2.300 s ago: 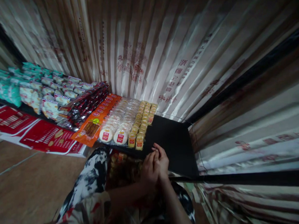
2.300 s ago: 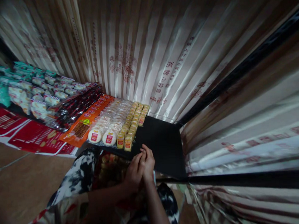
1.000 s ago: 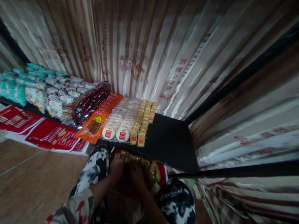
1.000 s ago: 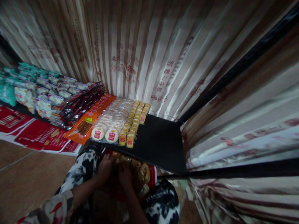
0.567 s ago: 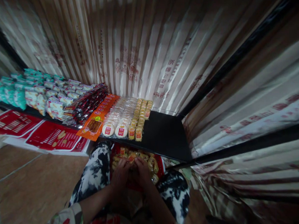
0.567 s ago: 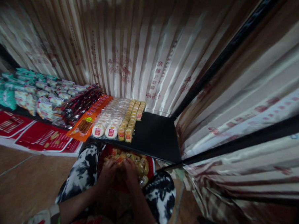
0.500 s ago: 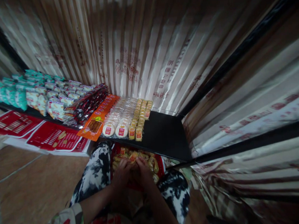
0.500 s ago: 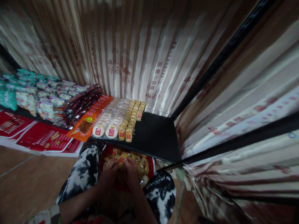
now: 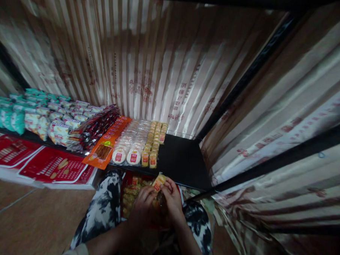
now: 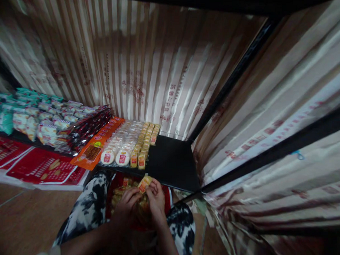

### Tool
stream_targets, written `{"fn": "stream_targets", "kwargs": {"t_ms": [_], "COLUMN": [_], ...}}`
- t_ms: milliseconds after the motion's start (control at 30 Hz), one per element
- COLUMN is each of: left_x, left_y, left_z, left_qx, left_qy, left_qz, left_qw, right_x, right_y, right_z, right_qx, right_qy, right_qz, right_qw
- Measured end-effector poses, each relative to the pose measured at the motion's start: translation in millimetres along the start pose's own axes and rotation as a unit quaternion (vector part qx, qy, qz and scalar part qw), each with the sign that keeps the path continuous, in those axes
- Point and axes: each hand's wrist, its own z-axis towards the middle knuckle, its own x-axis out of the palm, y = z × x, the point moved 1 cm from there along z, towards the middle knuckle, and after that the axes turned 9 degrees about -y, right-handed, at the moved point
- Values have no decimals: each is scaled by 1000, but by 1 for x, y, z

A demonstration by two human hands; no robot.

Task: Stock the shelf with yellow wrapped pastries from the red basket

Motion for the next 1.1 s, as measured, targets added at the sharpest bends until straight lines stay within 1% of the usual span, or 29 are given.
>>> {"fn": "stream_targets", "kwargs": {"t_ms": [67,167,233,367,467,667,733,900,1100], "left_x": [2,9,18,45,64,90,99,116,138], "left_y": [-6,-14,-17,-19,-19,-13,-7,9,29], "left_z": [9,26,37,63,86,137,153,183,202], "left_qx": [-16,-26,-52,-161,-234,-335,-349,-350,-352], "left_qy": [-2,21,38,59,48,30,24,-14,-51], "left_qz": [12,-9,-30,-72,-112,-128,-129,-120,-119], "left_qw": [1000,999,997,983,965,933,928,929,927], "right_x": [-3,-7,-9,-10,-8,7,14,31,44], "right_y": [10,20,23,26,30,33,31,24,21], "right_z": [6,20,32,62,88,142,160,198,228], "right_qx": [-18,-48,-65,-93,-121,-158,-164,-182,-203], "right_qy": [-4,-19,-27,-39,-37,-25,-24,-11,13], "right_qz": [-9,-29,-48,-82,-100,-115,-120,-140,-153], "right_qw": [1000,998,996,991,987,980,979,973,967]}}
